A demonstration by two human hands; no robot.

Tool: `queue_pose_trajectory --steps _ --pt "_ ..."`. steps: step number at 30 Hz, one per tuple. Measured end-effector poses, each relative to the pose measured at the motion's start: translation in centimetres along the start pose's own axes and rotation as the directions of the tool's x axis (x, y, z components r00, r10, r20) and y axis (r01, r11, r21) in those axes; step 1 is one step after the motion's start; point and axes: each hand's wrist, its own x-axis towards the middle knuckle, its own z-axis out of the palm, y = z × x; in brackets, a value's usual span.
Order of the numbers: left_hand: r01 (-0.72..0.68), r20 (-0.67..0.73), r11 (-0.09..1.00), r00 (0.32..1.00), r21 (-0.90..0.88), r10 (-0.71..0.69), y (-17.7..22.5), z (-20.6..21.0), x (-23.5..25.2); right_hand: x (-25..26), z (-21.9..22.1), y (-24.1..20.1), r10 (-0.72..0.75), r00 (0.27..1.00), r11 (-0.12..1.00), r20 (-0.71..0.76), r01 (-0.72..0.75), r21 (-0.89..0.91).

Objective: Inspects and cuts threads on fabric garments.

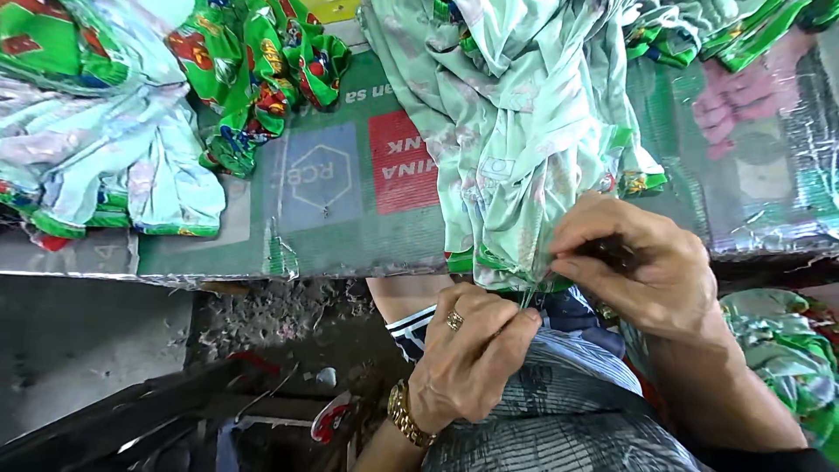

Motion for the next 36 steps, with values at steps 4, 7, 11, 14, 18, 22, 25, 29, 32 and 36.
queue_pose_trajectory --steps 4,7,11,14,18,22,25,29,32,36 --pt "0.008 -0.008 1.000 1.000 -0.018 -0.008 0.2 0.1 0.1 -2.3 0.2 -1.5 -0.048 0.998 0.877 -0.041 0.022 -0.480" --pt "0.020 -0.022 0.999 1.000 -0.038 -0.020 0.2 0.1 0.2 -3.6 0.3 -1.5 -0.098 0.995 0.772 -0.010 0.070 -0.632" --pt "0.024 -0.028 0.999 0.999 -0.049 -0.025 0.4 0.4 0.3 -3.9 1.0 -1.1 -0.155 0.988 0.731 0.018 0.127 -0.671" --pt "0.009 -0.025 0.998 1.000 -0.058 -0.011 0.5 0.7 0.4 -3.7 1.5 -0.8 -0.178 0.984 0.726 0.018 0.143 -0.672" --pt "-0.026 -0.006 0.999 1.000 -0.038 0.026 0.6 1.4 0.4 -3.8 1.8 -0.7 -0.192 0.981 0.745 -0.013 0.137 -0.653" --pt "-0.059 0.010 0.998 0.998 -0.029 0.060 0.7 1.6 0.6 -4.1 2.0 -0.4 -0.197 0.980 0.752 -0.021 0.138 -0.645" --pt "-0.089 0.048 0.994 0.995 -0.070 0.092 1.0 1.1 0.3 -4.3 1.9 -0.5 -0.145 0.989 0.763 0.002 0.113 -0.636" --pt "-0.036 -0.022 0.999 0.999 -0.033 0.035 0.9 -0.2 0.2 -4.4 -0.8 -2.2 0.081 0.960 0.896 0.267 0.048 -0.441" --pt "0.133 -0.087 0.973 0.989 0.189 -0.118 -0.3 -0.1 1.6 -3.6 -1.4 -2.8 0.012 0.983 0.990 0.182 0.013 -0.137" --pt "0.169 -0.037 0.943 0.985 0.288 -0.166 -1.6 0.4 3.1 -0.8 1.2 -2.1 -0.038 0.999 0.967 0.021 0.042 -0.252"
